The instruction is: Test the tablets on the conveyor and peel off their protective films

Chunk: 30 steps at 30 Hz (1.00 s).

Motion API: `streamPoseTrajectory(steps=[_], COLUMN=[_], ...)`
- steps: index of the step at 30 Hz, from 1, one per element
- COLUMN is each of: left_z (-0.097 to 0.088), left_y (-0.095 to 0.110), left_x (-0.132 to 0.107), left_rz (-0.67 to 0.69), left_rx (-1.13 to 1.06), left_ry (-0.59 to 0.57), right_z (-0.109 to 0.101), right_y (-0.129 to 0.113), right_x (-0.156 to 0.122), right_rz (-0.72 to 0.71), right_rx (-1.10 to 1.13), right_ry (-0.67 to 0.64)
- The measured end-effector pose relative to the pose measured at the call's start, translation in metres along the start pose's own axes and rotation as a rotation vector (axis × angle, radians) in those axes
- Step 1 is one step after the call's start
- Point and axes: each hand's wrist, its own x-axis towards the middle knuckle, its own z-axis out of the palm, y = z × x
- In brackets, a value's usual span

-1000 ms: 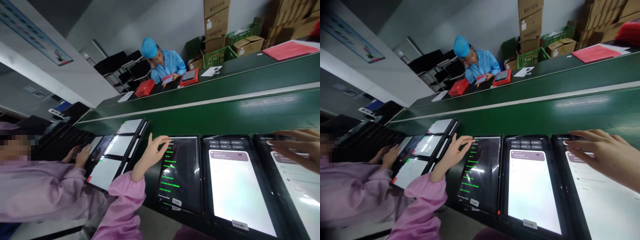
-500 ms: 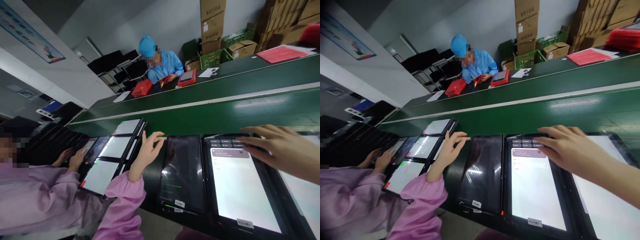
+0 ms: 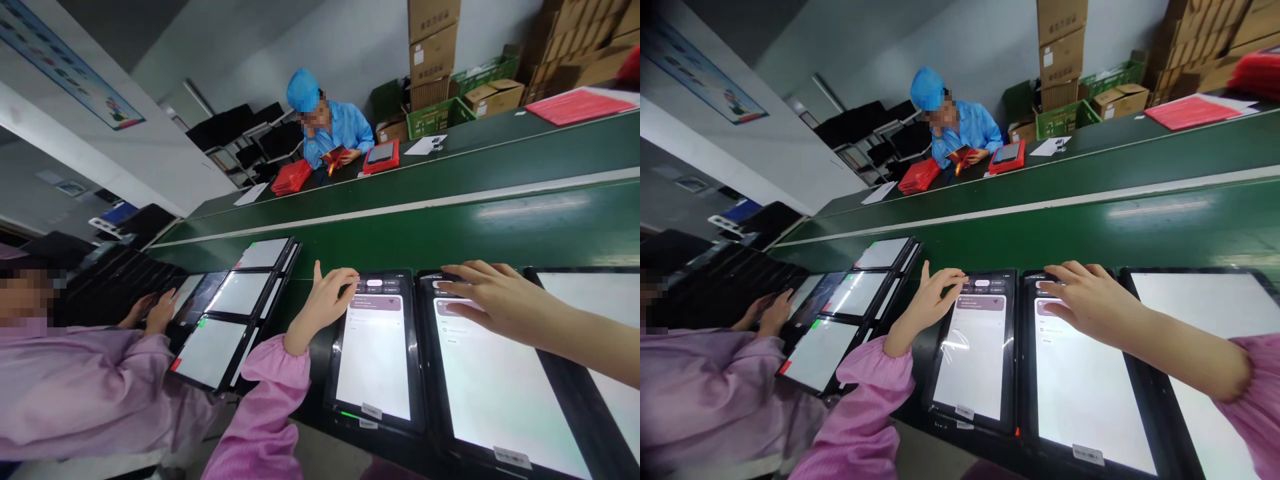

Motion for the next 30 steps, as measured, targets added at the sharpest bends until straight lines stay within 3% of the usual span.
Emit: streamPoseTrajectory(steps=[4, 7, 11, 14, 16, 19, 22, 26, 30], left_z=[0.001, 0.000, 0.002, 0.006, 0.009, 0.011, 0.010, 0.012, 0.011], left_y=[-0.001, -0.002, -0.008, -0.018, -0.024, -0.027, -0.026, -0.025, -0.024], left_x=[0.001, 0.001, 0.000, 0.000, 0.001, 0.001, -0.001, -0.004, -0.002], left_rz=[0.021, 0.030, 0.035, 0.062, 0.088, 0.114, 0.097, 0.067, 0.087], left_rx=[0.036, 0.079, 0.081, 0.075, 0.065, 0.047, 0.053, 0.047, 0.042], left_ry=[0.000, 0.002, 0.012, 0.064, 0.103, 0.115, 0.096, 0.119, 0.100], right_z=[0.002, -0.010, -0.063, -0.104, -0.115, -0.111, -0.102, -0.102, -0.097], right_y=[-0.003, -0.002, 0.016, 0.041, 0.057, 0.069, 0.065, 0.051, 0.045], right_x=[0.004, 0.003, -0.019, -0.057, -0.092, -0.147, -0.180, -0.181, -0.159], right_rz=[0.056, 0.078, 0.219, 0.433, 0.544, 0.664, 0.699, 0.750, 0.607], right_rx=[0.040, 0.051, 0.070, 0.052, -0.005, -0.053, -0.030, 0.018, 0.064], right_ry=[-0.057, -0.061, 0.028, 0.076, 0.071, 0.050, 0.018, -0.030, -0.044])
